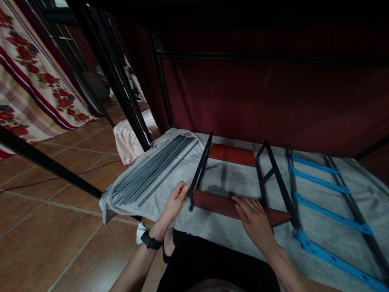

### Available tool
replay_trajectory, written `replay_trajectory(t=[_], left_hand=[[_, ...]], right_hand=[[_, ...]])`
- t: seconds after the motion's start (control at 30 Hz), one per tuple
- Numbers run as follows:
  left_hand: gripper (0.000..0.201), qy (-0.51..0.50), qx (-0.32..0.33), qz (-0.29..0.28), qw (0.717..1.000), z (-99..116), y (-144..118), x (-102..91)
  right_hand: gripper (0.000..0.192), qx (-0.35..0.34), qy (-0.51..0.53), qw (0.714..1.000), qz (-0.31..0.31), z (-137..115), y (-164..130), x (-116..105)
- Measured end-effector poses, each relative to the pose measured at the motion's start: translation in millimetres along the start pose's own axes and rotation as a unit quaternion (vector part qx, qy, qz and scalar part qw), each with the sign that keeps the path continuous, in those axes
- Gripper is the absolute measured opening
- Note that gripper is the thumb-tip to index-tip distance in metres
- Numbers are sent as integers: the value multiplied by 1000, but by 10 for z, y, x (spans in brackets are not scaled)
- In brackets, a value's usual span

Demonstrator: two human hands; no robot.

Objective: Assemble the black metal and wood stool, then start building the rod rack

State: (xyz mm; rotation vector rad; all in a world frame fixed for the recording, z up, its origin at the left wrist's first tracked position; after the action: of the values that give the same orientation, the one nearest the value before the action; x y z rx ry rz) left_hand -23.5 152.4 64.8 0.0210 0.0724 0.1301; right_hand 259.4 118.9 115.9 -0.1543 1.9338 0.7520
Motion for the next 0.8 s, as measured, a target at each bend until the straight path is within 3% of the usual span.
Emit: replay_trajectory(t=[0.2, 0.37, 0.63, 0.8], left_hand=[[34, -3, 9, -3, 1000, 122, -49, 14], [43, 2, -23, 0, 1000, 36, -38, 29], [33, 40, 49, -4, 998, 75, 0, -4], [32, 13, 49, 0, 999, 119, -28, 15]], right_hand=[[35, -2, -5, 1000, 4, -1, -1, -5], [35, -1, -4, 1000, 1, 0, -1, -9], [33, 4, 3, 1000, -7, -2, 3, -3], [33, 5, 2, 1000, -8, 7, 4, 10]])
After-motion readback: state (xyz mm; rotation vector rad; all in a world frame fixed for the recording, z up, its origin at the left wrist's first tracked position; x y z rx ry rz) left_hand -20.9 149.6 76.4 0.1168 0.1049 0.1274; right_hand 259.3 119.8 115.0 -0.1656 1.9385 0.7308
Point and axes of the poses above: each hand's wrist, its own y-axis towards the middle knuckle, its own x-axis out of the palm, z = x × y, the point moved 9 cm from there along y, towards the middle knuckle, and after that the axes turned 3 degrees about -z, right-handed, at the moved point
